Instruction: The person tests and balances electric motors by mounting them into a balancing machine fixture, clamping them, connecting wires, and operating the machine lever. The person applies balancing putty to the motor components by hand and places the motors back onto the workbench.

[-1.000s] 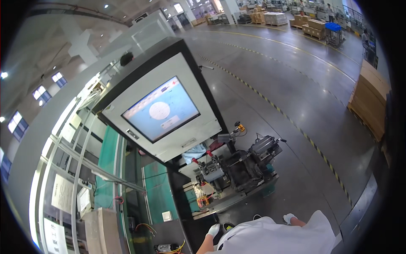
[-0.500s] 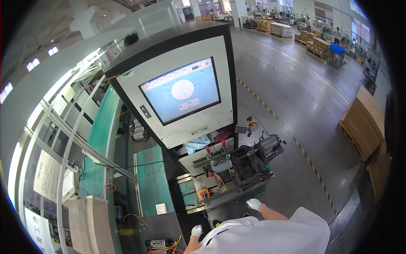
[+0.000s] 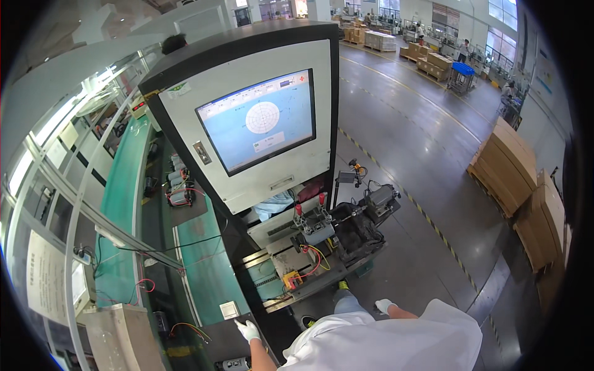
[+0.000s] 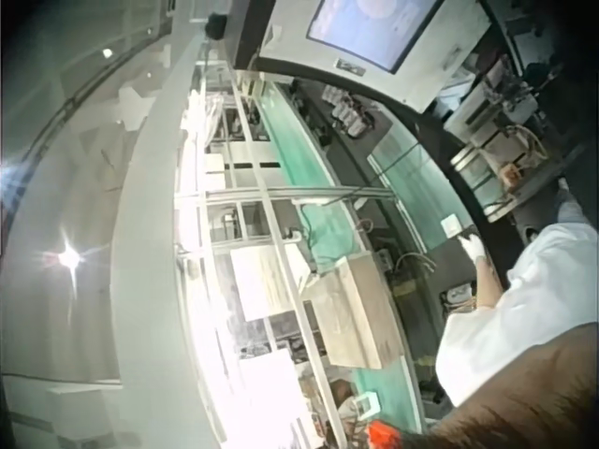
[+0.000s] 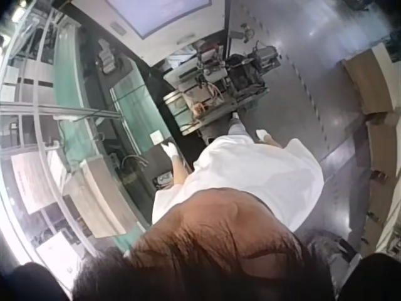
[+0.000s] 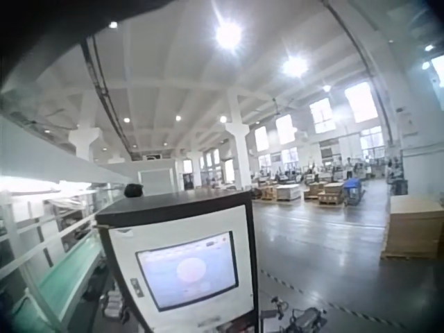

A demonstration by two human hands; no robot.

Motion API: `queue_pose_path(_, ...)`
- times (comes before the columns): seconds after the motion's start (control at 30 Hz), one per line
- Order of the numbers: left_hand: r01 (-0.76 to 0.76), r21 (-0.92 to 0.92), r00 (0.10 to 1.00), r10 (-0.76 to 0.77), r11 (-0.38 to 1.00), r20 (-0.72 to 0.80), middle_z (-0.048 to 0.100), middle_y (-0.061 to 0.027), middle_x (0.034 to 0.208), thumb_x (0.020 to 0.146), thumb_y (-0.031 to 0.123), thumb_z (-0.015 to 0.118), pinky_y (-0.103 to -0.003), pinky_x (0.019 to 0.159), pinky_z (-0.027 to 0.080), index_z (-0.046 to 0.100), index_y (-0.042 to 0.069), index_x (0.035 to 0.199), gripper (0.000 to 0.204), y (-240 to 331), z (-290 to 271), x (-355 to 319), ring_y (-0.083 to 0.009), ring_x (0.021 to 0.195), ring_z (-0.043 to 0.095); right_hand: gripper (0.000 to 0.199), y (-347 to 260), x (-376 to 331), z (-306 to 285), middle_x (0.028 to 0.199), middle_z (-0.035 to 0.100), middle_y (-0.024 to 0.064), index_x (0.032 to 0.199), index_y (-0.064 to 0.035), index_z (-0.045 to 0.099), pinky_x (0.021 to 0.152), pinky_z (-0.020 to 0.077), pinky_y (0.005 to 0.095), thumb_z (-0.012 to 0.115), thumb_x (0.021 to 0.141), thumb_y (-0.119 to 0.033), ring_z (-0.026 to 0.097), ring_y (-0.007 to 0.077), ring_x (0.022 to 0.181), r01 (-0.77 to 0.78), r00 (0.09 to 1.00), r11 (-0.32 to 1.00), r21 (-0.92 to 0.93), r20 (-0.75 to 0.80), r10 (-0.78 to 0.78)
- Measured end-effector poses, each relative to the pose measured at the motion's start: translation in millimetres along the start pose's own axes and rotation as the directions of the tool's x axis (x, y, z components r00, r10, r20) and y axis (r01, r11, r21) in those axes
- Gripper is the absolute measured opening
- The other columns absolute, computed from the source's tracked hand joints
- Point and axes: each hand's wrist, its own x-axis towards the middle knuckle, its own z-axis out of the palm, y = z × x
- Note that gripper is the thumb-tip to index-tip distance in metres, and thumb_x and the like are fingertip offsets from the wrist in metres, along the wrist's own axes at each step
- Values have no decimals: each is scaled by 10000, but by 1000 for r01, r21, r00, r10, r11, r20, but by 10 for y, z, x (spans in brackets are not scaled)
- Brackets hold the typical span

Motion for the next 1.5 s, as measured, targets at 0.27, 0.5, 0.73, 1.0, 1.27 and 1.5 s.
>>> queue_pose_path(0.27,284,140,954,-295,948,61,347,-362,1413,867,237,619,-508,1040,429,99,73,1567,887,92,170,721,-486,1241,474,381,-443,-204,-283,961,708,137,1005,-4,699,698,557,370,441,955,-280,682,231,823,80,991,996,46,-110,-74)
queue_pose_path(0.5,239,210,955,-268,948,125,264,-393,1452,844,236,640,-481,1067,411,71,97,1579,939,18,168,820,-499,1289,426,354,-734,-332,-523,974,707,101,1068,-38,685,731,550,378,445,968,-278,670,213,833,113,981,954,279,-181,-63)
queue_pose_path(0.73,305,215,923,-343,928,173,223,-367,1499,844,229,621,-492,1067,418,67,126,1582,929,74,104,751,-498,1304,426,352,-612,-235,-380,995,722,58,1123,-68,679,752,530,354,441,983,-287,678,188,863,4,998,974,227,-59,9)
queue_pose_path(1.0,264,372,937,-327,890,118,242,-367,1485,841,289,637,-457,1060,434,37,37,1565,973,163,216,777,-478,1293,445,363,-635,-186,-432,1014,719,65,1130,-63,676,771,530,366,435,978,-288,674,186,864,37,998,967,253,-66,-21)
queue_pose_path(1.27,163,514,728,-454,842,514,611,-317,1004,926,232,492,-475,797,542,549,9,1197,355,578,156,1577,-403,919,657,355,-686,-310,-653,1046,703,73,1138,-68,667,780,537,374,438,974,-285,660,185,910,9,998,948,318,-62,12)
queue_pose_path(1.5,-125,-397,755,347,909,556,661,-210,1097,1018,314,471,-390,913,480,618,-17,1148,385,2885,908,693,-338,1022,625,349,-661,-178,-764,1096,689,65,1158,-67,654,785,537,386,440,984,-282,652,192,950,-10,997,945,326,-69,34)
